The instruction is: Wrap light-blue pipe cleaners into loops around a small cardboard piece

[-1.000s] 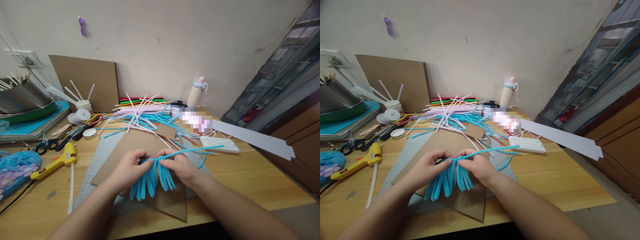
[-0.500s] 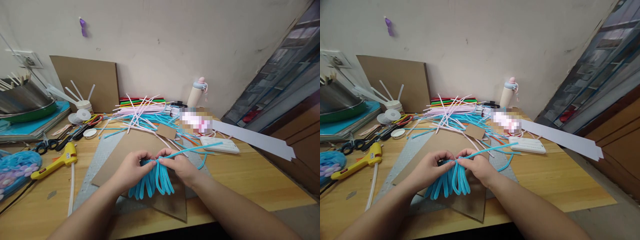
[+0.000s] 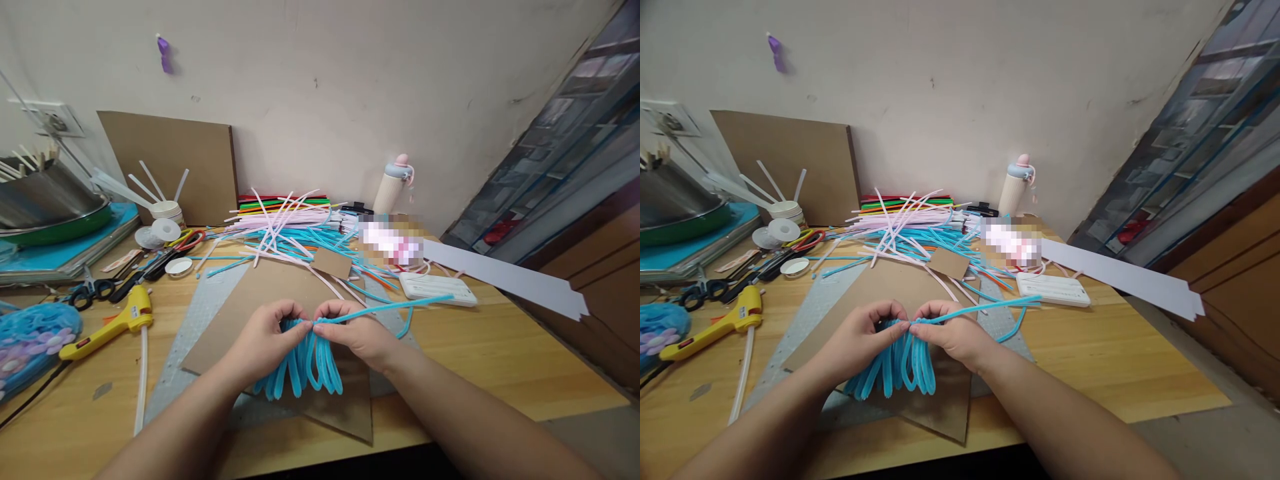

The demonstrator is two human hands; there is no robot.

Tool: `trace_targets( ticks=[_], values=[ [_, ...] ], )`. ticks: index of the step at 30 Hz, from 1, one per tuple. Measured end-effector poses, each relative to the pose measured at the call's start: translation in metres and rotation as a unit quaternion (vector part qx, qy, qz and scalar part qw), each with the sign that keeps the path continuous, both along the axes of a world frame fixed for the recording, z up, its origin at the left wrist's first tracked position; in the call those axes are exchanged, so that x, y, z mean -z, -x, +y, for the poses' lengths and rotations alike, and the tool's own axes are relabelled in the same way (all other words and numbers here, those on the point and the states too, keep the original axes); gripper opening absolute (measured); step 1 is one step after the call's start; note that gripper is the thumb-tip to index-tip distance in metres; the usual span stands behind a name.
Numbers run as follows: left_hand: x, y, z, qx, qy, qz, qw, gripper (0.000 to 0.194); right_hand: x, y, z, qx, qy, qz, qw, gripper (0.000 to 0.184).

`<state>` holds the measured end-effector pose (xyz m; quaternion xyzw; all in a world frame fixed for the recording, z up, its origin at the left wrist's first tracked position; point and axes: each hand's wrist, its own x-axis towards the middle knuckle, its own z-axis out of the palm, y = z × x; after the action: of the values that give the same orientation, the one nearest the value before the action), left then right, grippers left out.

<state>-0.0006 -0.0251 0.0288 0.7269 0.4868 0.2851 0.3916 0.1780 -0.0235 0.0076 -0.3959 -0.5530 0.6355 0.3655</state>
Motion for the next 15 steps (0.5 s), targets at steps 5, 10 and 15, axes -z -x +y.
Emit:
trace_targets(
  ticks=[5, 10, 15],
  values=[
    [0.0002, -0.0013, -0.0016, 0.000, 0.011, -0.007, 1.000, 0.017, 0.0029, -0.0008, 0.0016, 0.012, -0.026, -0.050, 0.998, 0.027],
    [0.0022, -0.0020, -0.0014, -0.003, 0.019, -0.015, 1.000, 0.018, 0.0063, -0.0036, 0.0024, 0.010, -0.070, -0.110, 0.991, 0.023],
    [0.0028, -0.0007, -0.0005, 0.000, 0.024, -0.010, 1.000, 0.017, 0.0071, -0.0021, 0.0030, 0.001, -0.073, -0.100, 0.992, 0.021]
  ],
)
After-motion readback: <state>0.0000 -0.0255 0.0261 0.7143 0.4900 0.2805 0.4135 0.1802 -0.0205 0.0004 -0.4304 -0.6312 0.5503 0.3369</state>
